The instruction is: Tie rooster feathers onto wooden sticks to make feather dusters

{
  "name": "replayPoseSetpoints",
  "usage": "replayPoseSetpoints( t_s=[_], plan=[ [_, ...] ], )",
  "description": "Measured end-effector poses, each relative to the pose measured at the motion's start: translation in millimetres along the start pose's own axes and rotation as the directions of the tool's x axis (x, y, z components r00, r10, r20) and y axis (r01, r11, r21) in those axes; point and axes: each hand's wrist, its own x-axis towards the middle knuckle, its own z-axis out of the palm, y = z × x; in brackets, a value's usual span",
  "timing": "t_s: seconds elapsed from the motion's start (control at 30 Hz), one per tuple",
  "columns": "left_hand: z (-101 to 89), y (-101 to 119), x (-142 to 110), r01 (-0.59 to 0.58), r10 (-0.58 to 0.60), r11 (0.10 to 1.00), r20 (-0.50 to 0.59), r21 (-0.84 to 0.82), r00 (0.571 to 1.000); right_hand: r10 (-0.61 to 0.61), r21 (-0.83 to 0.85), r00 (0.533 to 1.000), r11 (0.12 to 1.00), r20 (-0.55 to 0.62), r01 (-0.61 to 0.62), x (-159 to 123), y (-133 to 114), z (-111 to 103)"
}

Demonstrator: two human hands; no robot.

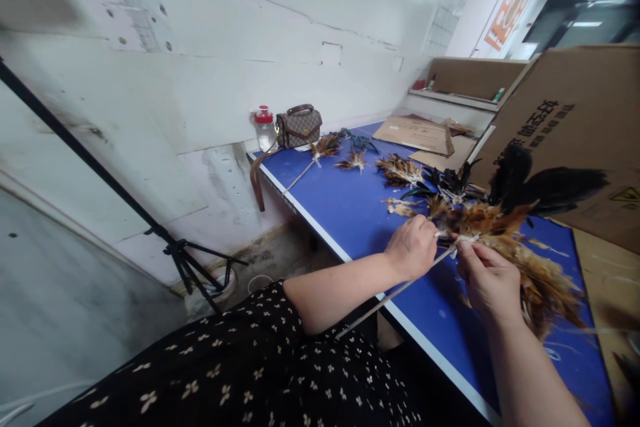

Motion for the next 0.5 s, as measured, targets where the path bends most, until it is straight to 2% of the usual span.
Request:
replayPoseSetpoints(
  t_s=[0.07, 0.17, 0.23, 0.3, 0.37, 0.5],
  plan=[
    [0.5, 2.9, -1.3, 0.027, -0.027, 0.997, 0.009, -0.078, 1.000, 0.026, 0.032, 1.000, 0.999, -0.004, -0.025, -0.6, -3.3, 1.5],
    [1.8, 6.6, -2.0, 0.221, -0.218, 0.920, 0.046, -0.325, 0.975, 0.052, 0.052, 0.998, 0.997, -0.020, -0.051, -0.6, -6.7, 2.9],
    [2.7, 9.9, -2.3, 0.404, -0.376, 0.754, 0.164, -0.517, 0.912, 0.071, 0.064, 0.997, 0.996, -0.024, -0.069, -0.7, -8.1, 3.8],
    [3.5, 14.3, -2.4, 0.540, -0.460, 0.529, 0.313, -0.655, 0.831, 0.084, 0.076, 0.996, 0.994, -0.024, -0.081, -1.1, -9.2, 4.9],
    [3.6, 18.9, -2.2, 0.597, -0.487, 0.340, 0.408, -0.727, 0.773, 0.087, 0.081, 0.996, 0.993, -0.023, -0.084, -1.8, -10.3, 5.9],
    [2.3, 25.1, -1.2, 0.600, -0.507, 0.103, 0.477, -0.793, 0.718, 0.091, 0.078, 0.996, 0.993, -0.022, -0.089, -2.8, -11.7, 7.3]
  ],
)
